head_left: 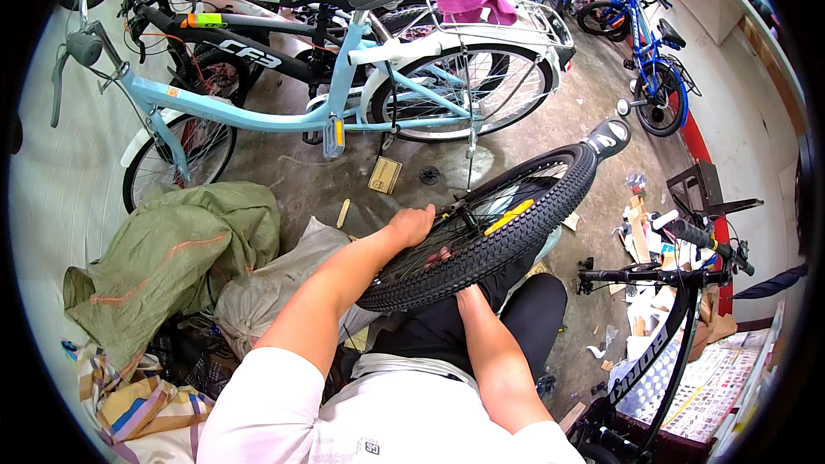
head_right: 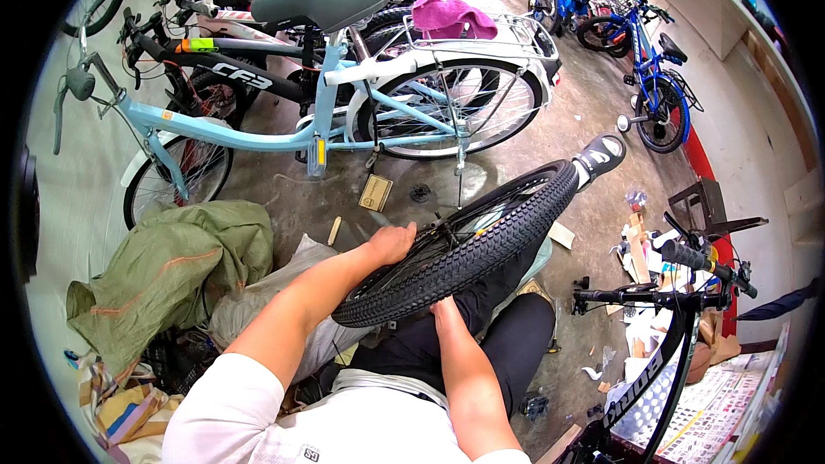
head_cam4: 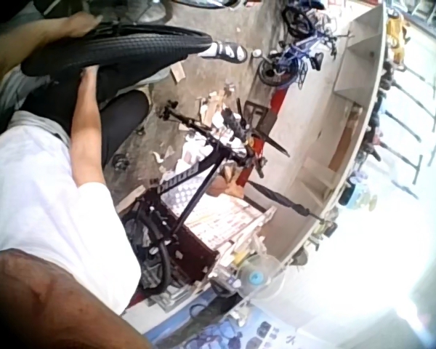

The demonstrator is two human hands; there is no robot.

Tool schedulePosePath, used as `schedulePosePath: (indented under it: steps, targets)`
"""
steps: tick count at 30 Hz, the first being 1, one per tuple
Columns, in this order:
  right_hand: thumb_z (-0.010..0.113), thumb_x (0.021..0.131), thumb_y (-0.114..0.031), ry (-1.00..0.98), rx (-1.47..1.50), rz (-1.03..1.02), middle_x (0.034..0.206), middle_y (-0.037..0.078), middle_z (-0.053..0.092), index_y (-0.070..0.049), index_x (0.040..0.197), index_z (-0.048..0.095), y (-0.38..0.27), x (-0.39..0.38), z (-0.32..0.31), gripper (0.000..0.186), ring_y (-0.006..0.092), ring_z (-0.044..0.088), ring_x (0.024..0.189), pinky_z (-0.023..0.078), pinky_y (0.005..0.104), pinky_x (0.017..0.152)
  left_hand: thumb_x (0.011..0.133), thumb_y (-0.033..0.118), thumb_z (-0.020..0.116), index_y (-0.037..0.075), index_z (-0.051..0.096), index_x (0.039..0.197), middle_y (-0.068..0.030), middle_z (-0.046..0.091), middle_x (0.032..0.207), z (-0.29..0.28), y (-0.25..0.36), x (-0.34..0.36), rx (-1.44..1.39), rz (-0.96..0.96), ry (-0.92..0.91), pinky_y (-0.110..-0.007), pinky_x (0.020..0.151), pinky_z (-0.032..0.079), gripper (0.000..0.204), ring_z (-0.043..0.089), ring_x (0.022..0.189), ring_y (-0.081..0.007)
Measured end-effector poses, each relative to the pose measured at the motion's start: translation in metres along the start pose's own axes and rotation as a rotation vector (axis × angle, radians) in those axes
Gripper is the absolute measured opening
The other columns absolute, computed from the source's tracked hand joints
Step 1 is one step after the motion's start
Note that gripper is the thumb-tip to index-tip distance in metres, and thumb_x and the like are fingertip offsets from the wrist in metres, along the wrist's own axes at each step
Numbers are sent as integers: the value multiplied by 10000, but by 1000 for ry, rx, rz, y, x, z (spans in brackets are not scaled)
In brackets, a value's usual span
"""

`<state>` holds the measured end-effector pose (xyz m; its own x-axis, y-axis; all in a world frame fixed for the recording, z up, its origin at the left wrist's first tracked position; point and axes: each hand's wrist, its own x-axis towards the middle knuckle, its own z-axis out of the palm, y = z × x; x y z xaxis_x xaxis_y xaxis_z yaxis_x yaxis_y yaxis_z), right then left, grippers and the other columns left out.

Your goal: The person works on a bicycle wheel by hand and using tools, removing nuts and washers, and then using a wrench and pliers to adjust the spokes and hub.

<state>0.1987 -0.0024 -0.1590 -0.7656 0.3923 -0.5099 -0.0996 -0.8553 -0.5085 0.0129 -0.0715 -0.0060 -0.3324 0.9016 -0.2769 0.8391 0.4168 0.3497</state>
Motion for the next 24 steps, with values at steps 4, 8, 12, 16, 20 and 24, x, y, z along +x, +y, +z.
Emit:
schedulePosePath:
  steps: [4, 8, 12, 16, 20, 24]
  targets:
    - [509, 1040, -414, -41, -200, 15, 1021, 143, 694, -51, 1034, 635, 2, 19, -42, 384, 329, 676, 915, 552, 470, 816, 950, 140, 448, -30, 488, 1079, -273, 712, 942, -9, 15, 7, 4, 33, -2, -542, 770, 541, 218, 697, 880, -451]
    - [553, 1025, -392, -102, -174, -13, 965, 138, 685, -68, 1052, 635, -2, 3, -11, 335, 342, 665, 917, 524, 491, 858, 950, 138, 445, -28, 493, 1083, -270, 713, 942, -3, 4, -1, -8, 8, -16, -538, 763, 543, 218, 698, 878, -450]
    - [705, 938, -227, -28, -346, -37, 913, 127, 682, -76, 972, 643, -9, 3, -7, 167, 327, 666, 908, 524, 488, 852, 932, 133, 489, -23, 499, 1087, -262, 719, 940, -12, 15, 1, 39, 17, -50, -518, 768, 555, 219, 709, 887, -437]
    - [421, 1086, -296, -17, -404, -223, 886, 226, 728, 108, 955, 631, -11, 4, -2, 473, 313, 727, 687, 596, 418, 611, 890, 125, 570, -22, 508, 1092, -250, 725, 946, -22, 23, 3, 46, 38, -70, -502, 782, 564, 258, 717, 901, -424]
    - [475, 1062, -340, -101, -165, -109, 888, 225, 727, 101, 929, 652, -18, 1, -8, 493, 312, 728, 695, 595, 420, 614, 885, 130, 573, -21, 515, 1078, -250, 725, 952, -30, 31, 5, 51, 57, -96, -494, 778, 566, 252, 717, 900, -421]
    - [483, 1058, -364, 267, -538, -121, 830, 215, 730, 82, 948, 676, -25, -17, 43, 499, 306, 725, 692, 584, 395, 607, 899, 147, 553, -13, 520, 1072, -243, 725, 947, -15, 20, 2, 40, 22, -82, -488, 776, 567, 238, 719, 890, -417]
